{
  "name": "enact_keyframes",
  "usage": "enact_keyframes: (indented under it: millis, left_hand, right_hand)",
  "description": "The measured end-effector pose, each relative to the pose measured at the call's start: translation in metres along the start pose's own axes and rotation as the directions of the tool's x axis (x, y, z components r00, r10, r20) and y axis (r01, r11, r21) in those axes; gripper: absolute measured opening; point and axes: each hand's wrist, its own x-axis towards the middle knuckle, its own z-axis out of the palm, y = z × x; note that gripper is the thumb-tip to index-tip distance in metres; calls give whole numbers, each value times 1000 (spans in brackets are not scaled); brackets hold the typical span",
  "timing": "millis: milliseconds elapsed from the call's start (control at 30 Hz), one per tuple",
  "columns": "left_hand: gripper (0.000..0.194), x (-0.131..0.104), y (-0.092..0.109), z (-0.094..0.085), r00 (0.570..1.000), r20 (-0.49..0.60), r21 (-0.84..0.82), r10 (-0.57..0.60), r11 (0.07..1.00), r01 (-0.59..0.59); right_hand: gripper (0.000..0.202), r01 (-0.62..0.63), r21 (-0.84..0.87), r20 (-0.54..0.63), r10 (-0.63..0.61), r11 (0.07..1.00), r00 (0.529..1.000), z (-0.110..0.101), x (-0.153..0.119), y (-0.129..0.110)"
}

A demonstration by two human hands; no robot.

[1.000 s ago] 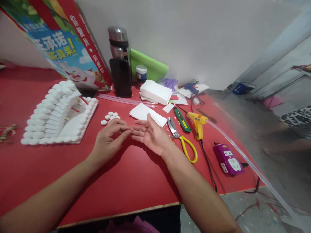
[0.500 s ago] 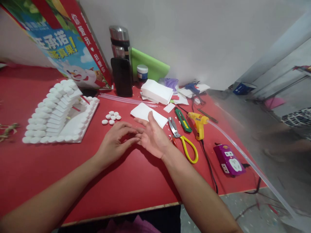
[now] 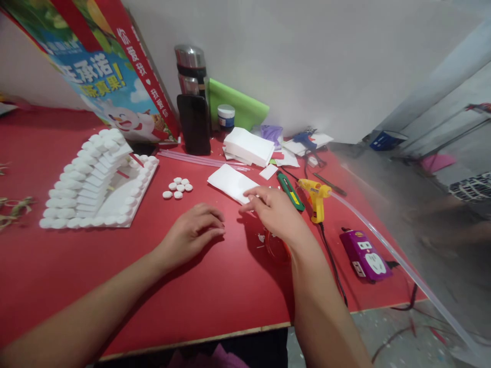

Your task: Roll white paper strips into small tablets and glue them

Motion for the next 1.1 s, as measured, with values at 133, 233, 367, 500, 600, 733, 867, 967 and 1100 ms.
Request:
enact_keyframes:
  millis: [133, 233, 367, 500, 600, 733, 867, 967, 1100]
  left_hand:
    - [22, 1, -5, -8, 925, -310, -100, -220, 975, 199]
    - [35, -1, -10, -7, 900, -295, -11, -322, 943, 334]
    - [67, -5, -3, 6, 951, 33, 319, -307, 905, 281]
    - [56, -7, 21, 13, 910, 401, 38, -110, 994, 103]
    - [49, -7, 31, 13, 936, 351, -107, -14, 993, 55]
    - [29, -8, 24, 9, 990, 138, -221, -36, 973, 66]
    - [27, -6, 12, 2, 978, -33, -253, -207, 948, 192]
    - [28, -5, 7, 0, 953, -84, -305, -293, 918, 255]
    - [28, -5, 7, 1, 930, -74, -351, -359, 882, 313]
  right_hand:
    - [23, 177, 92, 4, -178, 980, 984, -6, -1, 3]
    - [26, 272, 145, -41, -268, 951, 962, -3, -2, -2]
    - [20, 265, 260, -175, -225, 928, 959, 6, -2, -8]
    - [26, 417, 46, -236, -396, 908, 888, 10, 5, 0]
    - [24, 392, -90, -270, -401, 916, 875, 10, 15, 11]
    - [10, 287, -253, -297, -357, 924, 886, 14, 26, 22]
    - [13, 284, -353, -241, -380, 892, 893, 25, 33, 30]
    - [12, 343, -457, -164, -457, 821, 874, 37, 37, 36]
    - [28, 266, -609, -122, -419, 748, 900, 48, 43, 41]
